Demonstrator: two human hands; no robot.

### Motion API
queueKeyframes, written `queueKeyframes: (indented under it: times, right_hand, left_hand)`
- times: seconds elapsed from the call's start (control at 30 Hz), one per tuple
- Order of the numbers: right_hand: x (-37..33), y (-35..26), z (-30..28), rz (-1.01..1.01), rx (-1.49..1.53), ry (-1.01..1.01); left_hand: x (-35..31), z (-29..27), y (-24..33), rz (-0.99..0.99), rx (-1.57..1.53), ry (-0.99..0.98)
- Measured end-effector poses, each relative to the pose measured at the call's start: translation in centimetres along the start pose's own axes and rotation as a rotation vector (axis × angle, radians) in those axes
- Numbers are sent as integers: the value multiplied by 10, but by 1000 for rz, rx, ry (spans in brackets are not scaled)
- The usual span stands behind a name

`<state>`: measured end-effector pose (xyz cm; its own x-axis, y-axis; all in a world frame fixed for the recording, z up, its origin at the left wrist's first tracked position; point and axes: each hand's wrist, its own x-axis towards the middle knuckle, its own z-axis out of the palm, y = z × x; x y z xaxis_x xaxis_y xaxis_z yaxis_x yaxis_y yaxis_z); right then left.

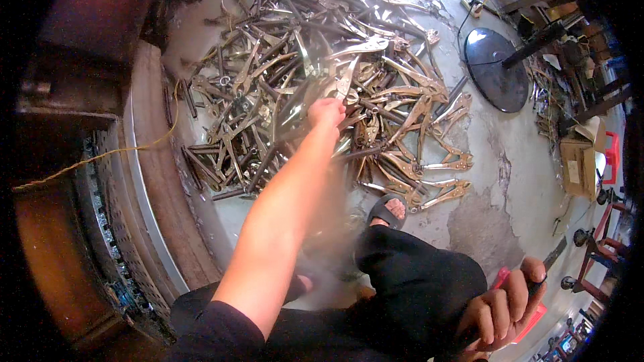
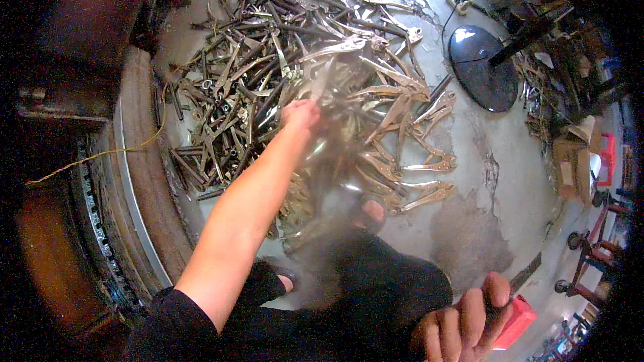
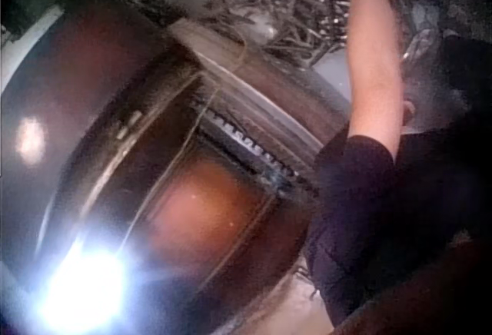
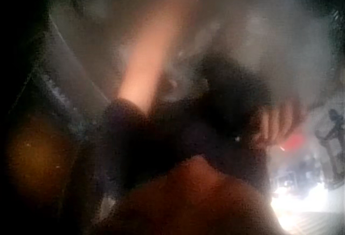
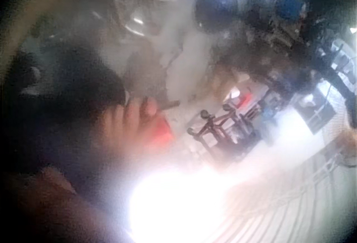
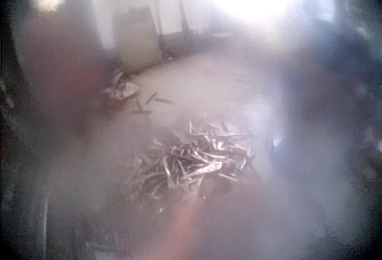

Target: The person scrubs a small metal piece against a wooden surface, then sits on the floor and uses a hammer to repeatedly strike a pile of metal pieces. The person handles the metal pieces one at a time, striking them with the hammer.

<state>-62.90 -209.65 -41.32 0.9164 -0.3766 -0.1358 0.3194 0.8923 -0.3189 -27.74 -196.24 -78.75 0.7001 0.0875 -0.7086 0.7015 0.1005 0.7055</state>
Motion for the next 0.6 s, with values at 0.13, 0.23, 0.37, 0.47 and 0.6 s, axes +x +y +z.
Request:
queueKeyframes:
  times: [0.13, 0.23, 0.37, 0.47, 0.6]
  right_hand:
    - [-2, 14, 11, -176, 41, 130]
    - [-2, 12, 8, -174, 25, 121]
    - [-5, 12, 5, -155, 73, 120]
    - [-8, 12, -1, -140, 19, 17]
    - [-9, 18, 6, -142, -50, -10]
  left_hand:
    - [-3, 5, 14, -78, -56, -19]
    - [-15, -6, 7, -42, -38, -71]
    - [-66, -51, -32, -39, -34, -143]
    - [-103, -127, -46, 78, 389, -109]
    - [-152, -214, -26, 417, 746, 135]
